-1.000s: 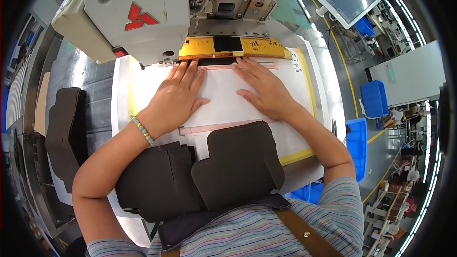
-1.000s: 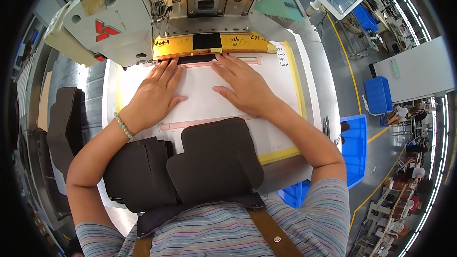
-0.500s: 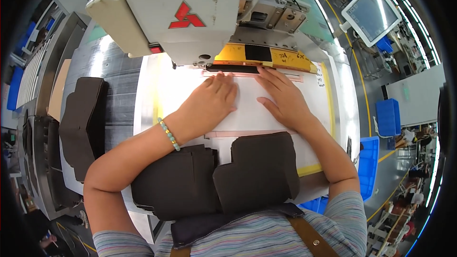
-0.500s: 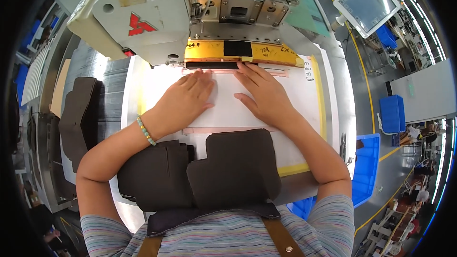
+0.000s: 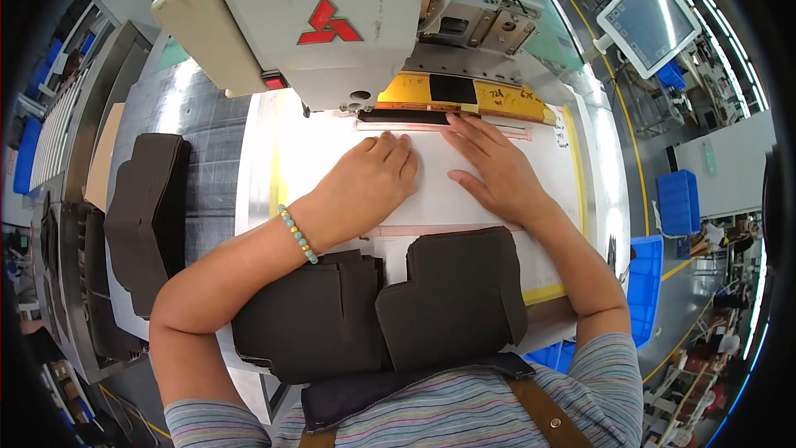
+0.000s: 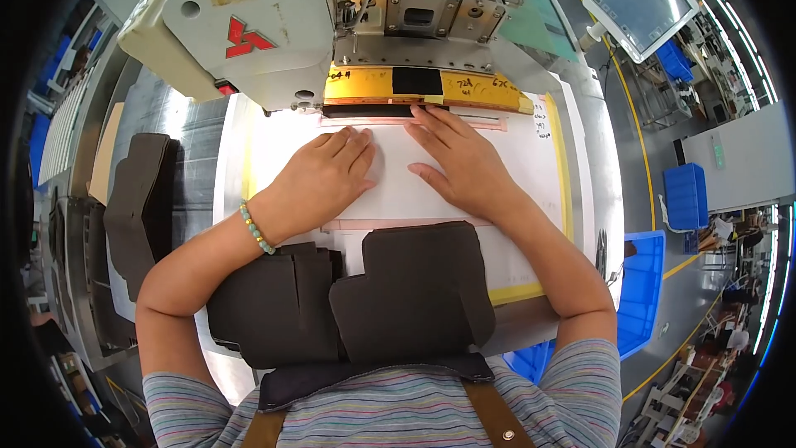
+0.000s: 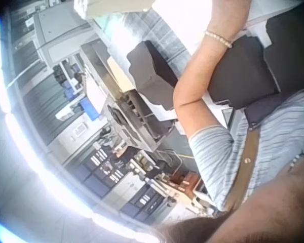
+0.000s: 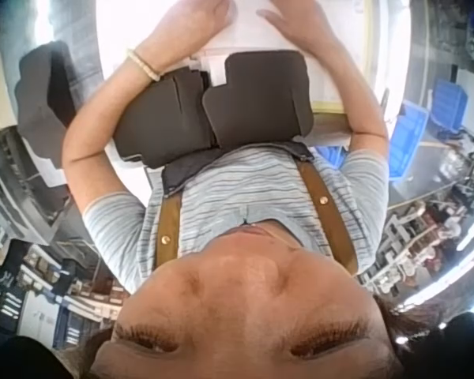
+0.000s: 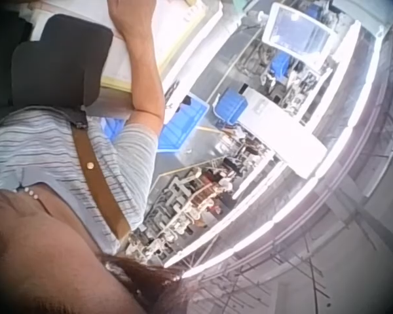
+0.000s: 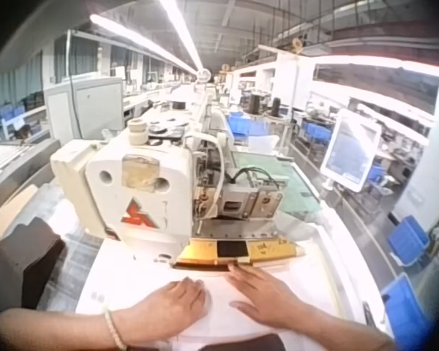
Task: Sewing leather pieces together using an industrial sewing machine in a manufacturing workshop.
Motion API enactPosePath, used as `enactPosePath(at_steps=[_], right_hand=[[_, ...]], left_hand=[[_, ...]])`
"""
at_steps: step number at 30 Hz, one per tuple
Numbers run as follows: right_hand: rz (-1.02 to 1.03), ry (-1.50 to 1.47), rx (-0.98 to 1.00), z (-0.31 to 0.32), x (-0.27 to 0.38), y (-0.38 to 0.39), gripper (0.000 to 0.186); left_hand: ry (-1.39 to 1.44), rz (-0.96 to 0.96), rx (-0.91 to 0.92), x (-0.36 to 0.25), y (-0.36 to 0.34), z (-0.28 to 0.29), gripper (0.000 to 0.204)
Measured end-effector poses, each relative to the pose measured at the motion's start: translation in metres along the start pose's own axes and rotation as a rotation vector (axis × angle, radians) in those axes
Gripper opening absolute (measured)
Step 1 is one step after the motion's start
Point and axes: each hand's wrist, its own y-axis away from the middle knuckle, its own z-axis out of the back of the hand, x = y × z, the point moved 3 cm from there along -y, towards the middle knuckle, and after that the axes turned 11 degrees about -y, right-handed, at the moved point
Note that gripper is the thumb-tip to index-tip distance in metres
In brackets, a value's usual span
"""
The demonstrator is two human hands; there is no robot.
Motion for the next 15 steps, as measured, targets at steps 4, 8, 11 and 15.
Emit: enactPosePath(at_steps=[4,8,11,15], right_hand=[[0.005,0.015,0.009,0.0002,0.0015,0.0002,0.061],[0.0,0.008,0.004,0.0008,0.0013,0.0008,0.062],[0.002,-0.01,-0.002,0.0006,-0.0005,0.0021,0.062],[0.033,0.027,-0.036,0.0004,-0.0001,0.0024,0.058]], left_hand=[[-0.003,0.038,0.016,0.0019,-0.0004,-0.0005,0.052],[0.014,0.06,0.021,0.0031,-0.0015,0.0006,0.054],[0.008,0.089,0.049,0.0038,-0.0021,-0.0006,0.056],[0.091,0.21,0.09,0.0076,-0.0005,-0.0042,0.059]])
